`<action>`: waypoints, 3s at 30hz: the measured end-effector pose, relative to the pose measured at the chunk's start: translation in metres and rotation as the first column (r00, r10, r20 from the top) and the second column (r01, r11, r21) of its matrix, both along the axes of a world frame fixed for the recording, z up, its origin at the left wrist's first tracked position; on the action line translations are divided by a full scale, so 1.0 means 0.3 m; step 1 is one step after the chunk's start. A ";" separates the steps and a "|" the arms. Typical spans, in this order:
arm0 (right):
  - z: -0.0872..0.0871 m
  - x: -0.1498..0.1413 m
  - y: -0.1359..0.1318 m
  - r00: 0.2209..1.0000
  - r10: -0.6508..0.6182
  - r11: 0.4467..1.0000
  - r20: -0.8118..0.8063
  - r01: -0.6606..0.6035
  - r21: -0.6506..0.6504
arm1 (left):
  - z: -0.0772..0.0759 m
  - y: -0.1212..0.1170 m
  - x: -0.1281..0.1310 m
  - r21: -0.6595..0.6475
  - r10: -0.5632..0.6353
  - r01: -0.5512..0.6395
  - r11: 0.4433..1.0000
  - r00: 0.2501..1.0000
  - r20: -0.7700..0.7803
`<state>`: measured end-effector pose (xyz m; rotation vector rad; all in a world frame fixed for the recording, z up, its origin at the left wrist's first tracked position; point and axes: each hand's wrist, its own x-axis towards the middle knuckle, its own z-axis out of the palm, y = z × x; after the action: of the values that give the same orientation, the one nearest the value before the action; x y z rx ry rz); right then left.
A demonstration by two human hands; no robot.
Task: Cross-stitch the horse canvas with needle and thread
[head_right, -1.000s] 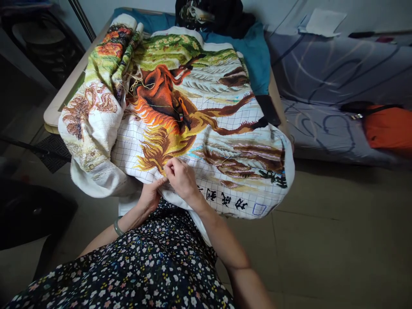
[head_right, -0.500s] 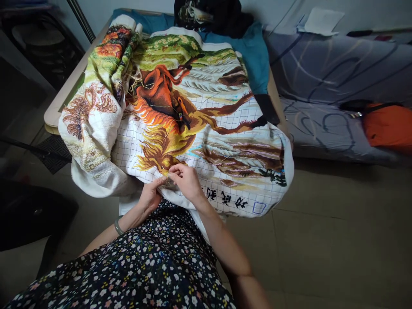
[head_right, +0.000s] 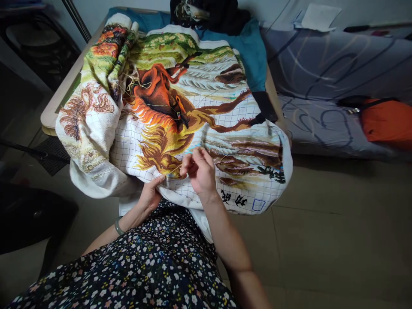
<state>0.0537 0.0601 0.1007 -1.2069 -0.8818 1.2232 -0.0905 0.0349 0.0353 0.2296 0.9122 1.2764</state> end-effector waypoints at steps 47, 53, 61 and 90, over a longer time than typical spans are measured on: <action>-0.143 -0.136 -0.152 0.942 0.135 0.973 0.308 -0.067 -0.220 | -0.013 0.010 0.004 -0.011 0.023 -0.024 1.000 0.998 -0.062; -0.167 -0.152 -0.163 0.950 0.066 0.986 0.305 -0.014 -0.169 | -0.010 0.026 0.008 0.021 0.036 -0.034 0.999 0.992 -0.118; -0.183 -0.154 -0.173 0.904 0.023 0.997 0.426 0.010 -0.074 | -0.005 0.030 0.015 0.051 0.043 -0.036 0.998 0.990 -0.135; -0.121 -0.120 -0.086 0.876 0.186 0.980 0.444 -0.137 -0.141 | -0.011 0.002 0.014 -0.027 -0.001 0.002 1.000 1.000 0.011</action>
<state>0.0177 0.0342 0.0644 -1.5691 -1.2999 1.1448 -0.0864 0.0354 0.0321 0.2023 0.9195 1.2623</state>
